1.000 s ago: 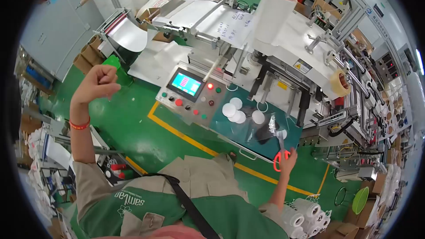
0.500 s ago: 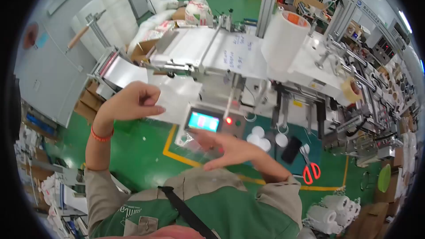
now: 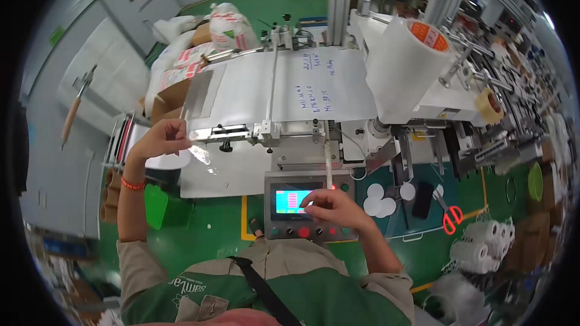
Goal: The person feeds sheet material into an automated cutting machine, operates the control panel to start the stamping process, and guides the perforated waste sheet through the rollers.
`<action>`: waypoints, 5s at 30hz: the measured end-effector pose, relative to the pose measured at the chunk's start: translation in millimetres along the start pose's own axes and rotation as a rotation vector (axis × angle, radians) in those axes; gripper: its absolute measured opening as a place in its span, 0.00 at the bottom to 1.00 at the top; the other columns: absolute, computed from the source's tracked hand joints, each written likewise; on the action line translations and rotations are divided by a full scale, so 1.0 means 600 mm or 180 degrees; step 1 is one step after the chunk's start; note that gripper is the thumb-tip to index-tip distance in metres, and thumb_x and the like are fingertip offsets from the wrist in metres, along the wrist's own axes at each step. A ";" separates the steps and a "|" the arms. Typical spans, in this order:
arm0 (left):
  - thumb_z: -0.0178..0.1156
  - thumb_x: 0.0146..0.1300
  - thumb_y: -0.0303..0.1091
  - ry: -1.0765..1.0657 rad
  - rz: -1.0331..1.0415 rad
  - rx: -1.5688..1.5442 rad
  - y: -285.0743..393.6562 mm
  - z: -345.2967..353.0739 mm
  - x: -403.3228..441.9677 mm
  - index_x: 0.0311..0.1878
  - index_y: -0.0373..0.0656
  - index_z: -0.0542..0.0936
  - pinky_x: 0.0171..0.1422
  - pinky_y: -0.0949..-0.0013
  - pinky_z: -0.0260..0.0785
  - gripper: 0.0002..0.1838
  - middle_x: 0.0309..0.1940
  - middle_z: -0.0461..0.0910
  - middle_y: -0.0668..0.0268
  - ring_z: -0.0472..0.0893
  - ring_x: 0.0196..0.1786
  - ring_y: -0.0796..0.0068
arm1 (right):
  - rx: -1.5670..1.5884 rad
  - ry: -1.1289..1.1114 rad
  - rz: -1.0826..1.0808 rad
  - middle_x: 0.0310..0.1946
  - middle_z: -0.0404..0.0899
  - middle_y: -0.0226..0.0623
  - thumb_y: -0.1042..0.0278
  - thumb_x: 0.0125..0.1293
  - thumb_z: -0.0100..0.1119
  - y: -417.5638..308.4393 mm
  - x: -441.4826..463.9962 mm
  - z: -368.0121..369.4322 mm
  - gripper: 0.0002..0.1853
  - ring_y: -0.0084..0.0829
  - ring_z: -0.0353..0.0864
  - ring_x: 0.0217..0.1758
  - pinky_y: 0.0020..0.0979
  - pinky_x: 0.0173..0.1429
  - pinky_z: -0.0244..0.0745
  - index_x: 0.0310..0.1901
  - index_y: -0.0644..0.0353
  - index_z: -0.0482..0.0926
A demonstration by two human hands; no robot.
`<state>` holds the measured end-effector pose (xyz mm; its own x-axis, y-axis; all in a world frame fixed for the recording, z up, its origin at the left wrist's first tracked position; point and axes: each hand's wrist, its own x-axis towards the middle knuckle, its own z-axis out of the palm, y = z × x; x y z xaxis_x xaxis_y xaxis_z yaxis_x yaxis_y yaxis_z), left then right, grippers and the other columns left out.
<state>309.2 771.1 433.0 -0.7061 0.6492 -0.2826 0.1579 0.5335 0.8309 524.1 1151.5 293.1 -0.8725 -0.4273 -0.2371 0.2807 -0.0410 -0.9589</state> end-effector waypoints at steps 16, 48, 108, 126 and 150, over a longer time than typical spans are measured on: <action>0.67 0.61 0.36 -0.1977 0.1501 0.0774 0.002 -0.083 0.395 0.35 0.41 0.83 0.32 0.79 0.65 0.09 0.24 0.78 0.75 0.73 0.27 0.88 | -0.0084 0.3596 -0.0082 0.24 0.81 0.28 0.76 0.62 0.63 0.005 0.004 0.240 0.10 0.13 0.77 0.25 0.17 0.23 0.65 0.45 0.64 0.82; 0.59 0.68 0.38 -0.1807 0.2353 0.0464 0.198 0.038 0.919 0.39 0.41 0.74 0.34 0.77 0.64 0.10 0.26 0.71 0.75 0.69 0.29 0.86 | -0.1175 0.5186 -0.1283 0.32 0.77 0.32 0.76 0.65 0.58 0.020 0.252 -0.150 0.11 0.20 0.75 0.35 0.22 0.42 0.70 0.49 0.63 0.78; 0.65 0.64 0.45 -0.1334 0.1504 0.0477 -0.009 0.107 1.178 0.37 0.41 0.80 0.36 0.76 0.66 0.15 0.29 0.78 0.74 0.72 0.32 0.84 | 0.0765 0.4822 -0.0640 0.23 0.79 0.34 0.73 0.65 0.62 0.065 0.303 -0.205 0.28 0.16 0.68 0.17 0.19 0.20 0.59 0.65 0.52 0.63; 0.72 0.55 0.47 -0.1191 0.1513 0.0695 -0.041 0.124 1.194 0.43 0.43 0.78 0.35 0.76 0.65 0.21 0.32 0.75 0.72 0.73 0.35 0.82 | 0.0842 0.5160 -0.0909 0.21 0.76 0.28 0.74 0.67 0.59 0.095 0.327 -0.222 0.18 0.12 0.64 0.16 0.17 0.19 0.54 0.55 0.56 0.65; 0.61 0.65 0.52 -0.1164 0.0934 0.0762 -0.047 0.135 1.172 0.62 0.51 0.72 0.55 0.71 0.71 0.26 0.49 0.78 0.59 0.78 0.49 0.71 | -0.0985 0.6221 -0.0132 0.31 0.69 0.29 0.70 0.62 0.66 0.112 0.307 -0.180 0.10 0.16 0.64 0.18 0.22 0.24 0.61 0.42 0.58 0.76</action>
<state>-136.0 1256.5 172.1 -0.3282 0.9139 -0.2388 0.4962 0.3820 0.7797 338.9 1167.6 168.2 -0.1100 0.9791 0.1709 0.3733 0.2000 -0.9059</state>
